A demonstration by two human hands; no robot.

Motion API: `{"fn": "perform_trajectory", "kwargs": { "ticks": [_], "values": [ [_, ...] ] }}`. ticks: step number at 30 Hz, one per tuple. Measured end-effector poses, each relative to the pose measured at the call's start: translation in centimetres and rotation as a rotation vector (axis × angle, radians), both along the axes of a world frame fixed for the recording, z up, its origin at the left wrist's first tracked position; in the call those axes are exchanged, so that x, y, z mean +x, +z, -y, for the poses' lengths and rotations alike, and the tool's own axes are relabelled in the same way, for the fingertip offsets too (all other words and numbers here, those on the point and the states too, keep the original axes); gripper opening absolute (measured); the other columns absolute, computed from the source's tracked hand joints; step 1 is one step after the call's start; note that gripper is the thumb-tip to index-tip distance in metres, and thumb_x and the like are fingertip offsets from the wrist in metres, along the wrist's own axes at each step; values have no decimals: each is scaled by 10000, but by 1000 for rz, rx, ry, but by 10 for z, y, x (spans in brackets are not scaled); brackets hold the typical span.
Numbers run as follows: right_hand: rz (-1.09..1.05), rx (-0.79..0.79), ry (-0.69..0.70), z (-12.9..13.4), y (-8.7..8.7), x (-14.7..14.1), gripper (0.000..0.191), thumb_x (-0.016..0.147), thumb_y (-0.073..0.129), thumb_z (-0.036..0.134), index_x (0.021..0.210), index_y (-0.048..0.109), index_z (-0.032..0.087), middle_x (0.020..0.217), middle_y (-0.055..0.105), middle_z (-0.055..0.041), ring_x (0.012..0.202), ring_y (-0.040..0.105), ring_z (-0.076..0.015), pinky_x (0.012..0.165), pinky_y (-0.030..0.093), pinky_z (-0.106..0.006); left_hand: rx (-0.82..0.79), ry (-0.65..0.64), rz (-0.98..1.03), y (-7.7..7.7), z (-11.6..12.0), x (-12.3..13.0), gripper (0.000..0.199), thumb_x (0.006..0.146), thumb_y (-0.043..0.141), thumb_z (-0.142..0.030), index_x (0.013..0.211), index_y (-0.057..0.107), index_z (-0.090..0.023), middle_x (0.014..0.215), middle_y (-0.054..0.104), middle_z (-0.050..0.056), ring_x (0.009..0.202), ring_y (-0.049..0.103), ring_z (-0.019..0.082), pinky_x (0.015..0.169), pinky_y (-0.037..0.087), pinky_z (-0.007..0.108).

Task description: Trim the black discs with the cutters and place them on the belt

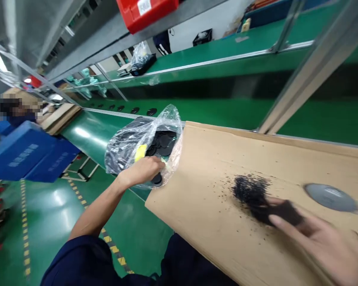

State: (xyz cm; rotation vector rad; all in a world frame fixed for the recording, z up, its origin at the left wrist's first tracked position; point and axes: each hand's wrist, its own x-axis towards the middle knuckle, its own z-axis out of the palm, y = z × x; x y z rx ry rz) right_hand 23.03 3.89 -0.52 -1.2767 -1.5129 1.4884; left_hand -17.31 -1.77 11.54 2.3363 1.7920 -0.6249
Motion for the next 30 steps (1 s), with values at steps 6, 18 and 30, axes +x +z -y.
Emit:
{"fn": "perform_trajectory", "kwargs": {
  "ticks": [6,18,30],
  "values": [
    [-138,-115,449,25,38,-16,336,808,728,460,1092,760,284,1125,754,-33,1007,716,-282,877,593,-419,143,-320,583,-36,-26,67,288,1041,400,-274,959,655,-168,947,675,70,879,631,204,770,470,297],
    [-305,-141,645,37,31,9,287,769,764,442,1033,794,335,987,784,25,900,747,-211,838,595,-314,-37,-288,1174,-94,-137,314,272,910,564,-271,1036,682,-61,1045,679,68,1094,621,252,1033,440,442],
    [-392,-49,34,22,21,9,364,847,732,427,1131,724,200,1107,760,-73,969,733,-236,891,597,-388,80,239,1634,-90,-83,188,519,882,644,-560,1184,577,-142,1067,735,115,859,733,194,704,609,279]
  ]
}}
